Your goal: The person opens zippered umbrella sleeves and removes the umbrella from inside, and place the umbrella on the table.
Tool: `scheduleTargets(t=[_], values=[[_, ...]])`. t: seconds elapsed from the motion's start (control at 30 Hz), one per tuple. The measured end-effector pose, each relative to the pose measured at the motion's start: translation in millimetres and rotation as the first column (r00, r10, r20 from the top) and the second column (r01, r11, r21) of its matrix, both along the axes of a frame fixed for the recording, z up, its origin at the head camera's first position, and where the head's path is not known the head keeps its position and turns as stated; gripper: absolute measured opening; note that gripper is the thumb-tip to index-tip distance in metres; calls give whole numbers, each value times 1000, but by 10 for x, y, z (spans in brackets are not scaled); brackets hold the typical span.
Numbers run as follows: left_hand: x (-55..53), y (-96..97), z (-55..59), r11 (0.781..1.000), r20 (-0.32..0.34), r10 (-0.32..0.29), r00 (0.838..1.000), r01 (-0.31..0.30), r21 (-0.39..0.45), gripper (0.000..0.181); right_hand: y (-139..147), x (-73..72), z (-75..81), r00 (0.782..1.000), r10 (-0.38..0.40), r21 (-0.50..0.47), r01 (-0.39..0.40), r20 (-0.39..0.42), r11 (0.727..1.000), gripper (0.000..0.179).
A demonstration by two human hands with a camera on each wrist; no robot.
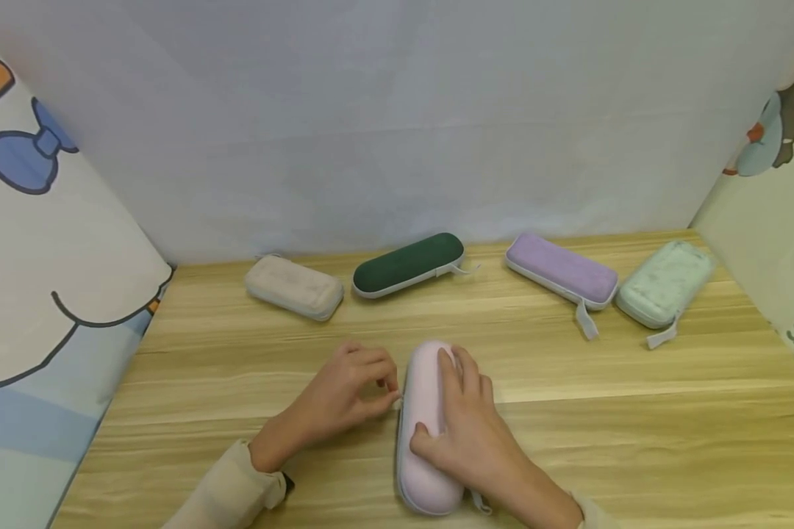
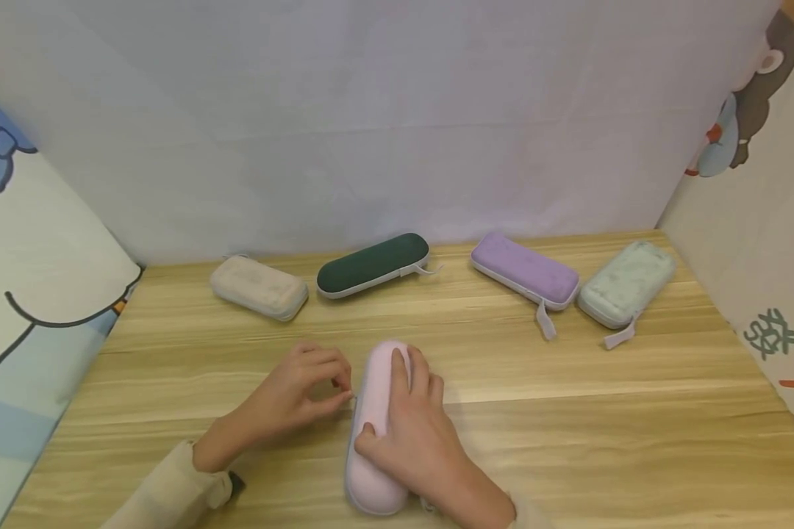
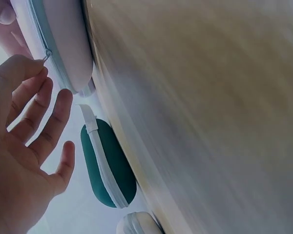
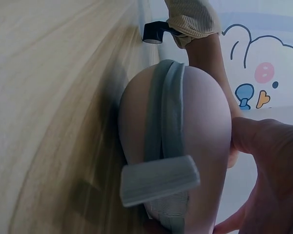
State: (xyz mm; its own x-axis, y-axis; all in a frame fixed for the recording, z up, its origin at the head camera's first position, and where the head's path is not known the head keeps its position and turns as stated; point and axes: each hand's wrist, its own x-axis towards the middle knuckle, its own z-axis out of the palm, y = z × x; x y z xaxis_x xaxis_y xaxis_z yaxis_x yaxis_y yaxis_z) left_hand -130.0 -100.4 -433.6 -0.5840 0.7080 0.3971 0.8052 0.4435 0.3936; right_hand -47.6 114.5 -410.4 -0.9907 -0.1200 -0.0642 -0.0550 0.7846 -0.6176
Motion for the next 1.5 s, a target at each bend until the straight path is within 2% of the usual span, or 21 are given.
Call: scheduleTargets(t=[0.17,0.33,0.67,0.93,1.1,1.27,1.37,1.5], values=[[-15,12,-1,999,-42,41,998,-40,13,18,14,5,9,1000,11,-16,-10,24,1000,103],[-56,12,19,996,-55,85,995,-85,3,17,12,20,1,999,41,-26,-40,10,999,104],[-145,2,1,994,-52,102,993,-100,48,18,6,46,9,998,55,-4,-55,21,998,103],[-206,-15,-4,991,-49,126,991,-123,52,20,0,78,5,997,70,1,-70,17,998,102],[-257,-42,-5,992,3,108,994,-108,65,19,-1,94,18,997,76,-1,-76,14,997,102],[-318,-105,-30,994,83,42,996,-50,97,18,29,110,52,994,108,-3,-108,8,994,103],[-337,-144,-32,994,135,2,991,-17,112,17,57,108,78,992,127,-3,-127,20,992,102],[-341,-161,-38,993,138,-23,990,7,115,17,75,109,95,990,138,-6,-138,37,990,102]])
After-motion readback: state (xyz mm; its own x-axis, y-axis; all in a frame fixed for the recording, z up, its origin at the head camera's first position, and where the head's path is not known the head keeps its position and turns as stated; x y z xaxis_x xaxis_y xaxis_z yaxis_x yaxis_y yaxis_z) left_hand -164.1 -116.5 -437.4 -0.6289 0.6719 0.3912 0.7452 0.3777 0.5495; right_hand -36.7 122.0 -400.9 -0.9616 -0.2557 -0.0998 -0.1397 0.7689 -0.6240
